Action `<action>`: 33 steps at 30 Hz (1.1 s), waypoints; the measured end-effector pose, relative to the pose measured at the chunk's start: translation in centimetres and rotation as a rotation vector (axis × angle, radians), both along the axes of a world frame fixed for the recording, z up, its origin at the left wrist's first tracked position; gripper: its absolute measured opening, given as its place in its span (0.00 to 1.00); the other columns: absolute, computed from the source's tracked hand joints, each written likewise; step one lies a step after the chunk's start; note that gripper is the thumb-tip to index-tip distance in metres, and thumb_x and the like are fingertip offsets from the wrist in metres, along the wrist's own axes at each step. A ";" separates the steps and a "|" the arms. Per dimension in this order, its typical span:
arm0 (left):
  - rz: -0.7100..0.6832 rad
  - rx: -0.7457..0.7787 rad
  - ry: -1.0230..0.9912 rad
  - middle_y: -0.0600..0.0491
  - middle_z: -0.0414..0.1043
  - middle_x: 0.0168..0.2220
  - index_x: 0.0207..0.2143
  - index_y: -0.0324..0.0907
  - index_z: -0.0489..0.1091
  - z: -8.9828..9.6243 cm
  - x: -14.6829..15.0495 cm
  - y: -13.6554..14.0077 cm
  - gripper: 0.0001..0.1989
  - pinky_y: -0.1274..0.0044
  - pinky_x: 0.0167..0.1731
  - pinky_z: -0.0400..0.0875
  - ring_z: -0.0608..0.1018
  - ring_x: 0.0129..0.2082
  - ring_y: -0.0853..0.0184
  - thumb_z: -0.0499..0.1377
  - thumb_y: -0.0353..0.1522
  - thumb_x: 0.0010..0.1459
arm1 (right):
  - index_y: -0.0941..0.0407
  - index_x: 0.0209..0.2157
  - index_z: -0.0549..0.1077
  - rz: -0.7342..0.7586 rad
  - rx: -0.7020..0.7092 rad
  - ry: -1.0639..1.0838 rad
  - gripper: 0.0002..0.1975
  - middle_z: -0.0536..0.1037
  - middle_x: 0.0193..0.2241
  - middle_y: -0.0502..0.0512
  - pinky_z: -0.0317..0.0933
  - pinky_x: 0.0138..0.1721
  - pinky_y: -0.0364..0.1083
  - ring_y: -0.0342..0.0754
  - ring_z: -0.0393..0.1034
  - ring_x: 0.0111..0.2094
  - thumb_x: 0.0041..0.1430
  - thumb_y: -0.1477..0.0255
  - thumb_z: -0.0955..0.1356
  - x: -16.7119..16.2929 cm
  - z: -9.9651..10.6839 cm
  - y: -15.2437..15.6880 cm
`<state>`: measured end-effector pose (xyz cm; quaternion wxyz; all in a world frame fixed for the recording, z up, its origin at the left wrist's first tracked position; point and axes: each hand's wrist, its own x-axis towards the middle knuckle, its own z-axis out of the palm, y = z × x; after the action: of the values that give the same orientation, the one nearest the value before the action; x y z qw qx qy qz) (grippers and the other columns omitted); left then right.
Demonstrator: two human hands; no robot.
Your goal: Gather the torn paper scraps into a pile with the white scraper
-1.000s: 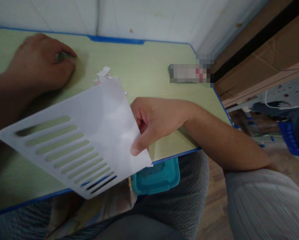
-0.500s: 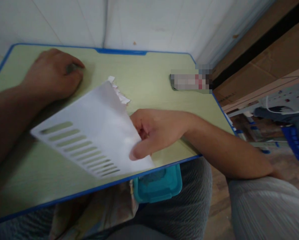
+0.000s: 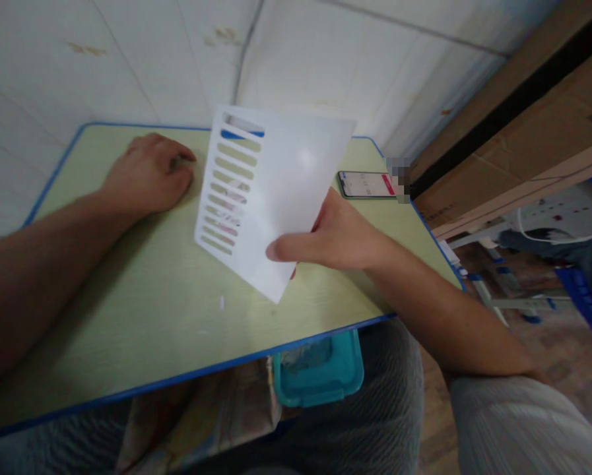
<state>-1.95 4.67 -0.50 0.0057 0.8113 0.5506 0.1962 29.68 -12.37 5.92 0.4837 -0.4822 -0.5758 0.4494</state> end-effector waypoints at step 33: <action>0.040 -0.037 -0.038 0.48 0.78 0.68 0.63 0.53 0.84 0.4 2.3 -0.5 0.24 0.52 0.64 0.71 0.72 0.66 0.50 0.54 0.39 0.73 | 0.52 0.43 0.88 -0.538 -0.026 -0.235 0.17 0.92 0.41 0.56 0.80 0.44 0.54 0.61 0.86 0.42 0.51 0.66 0.85 2.6 -5.5 -14.6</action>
<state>0.33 4.21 -0.15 0.0273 0.7960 0.5702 0.2012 32.31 -26.93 0.40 0.5094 -0.6723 -0.4736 0.2534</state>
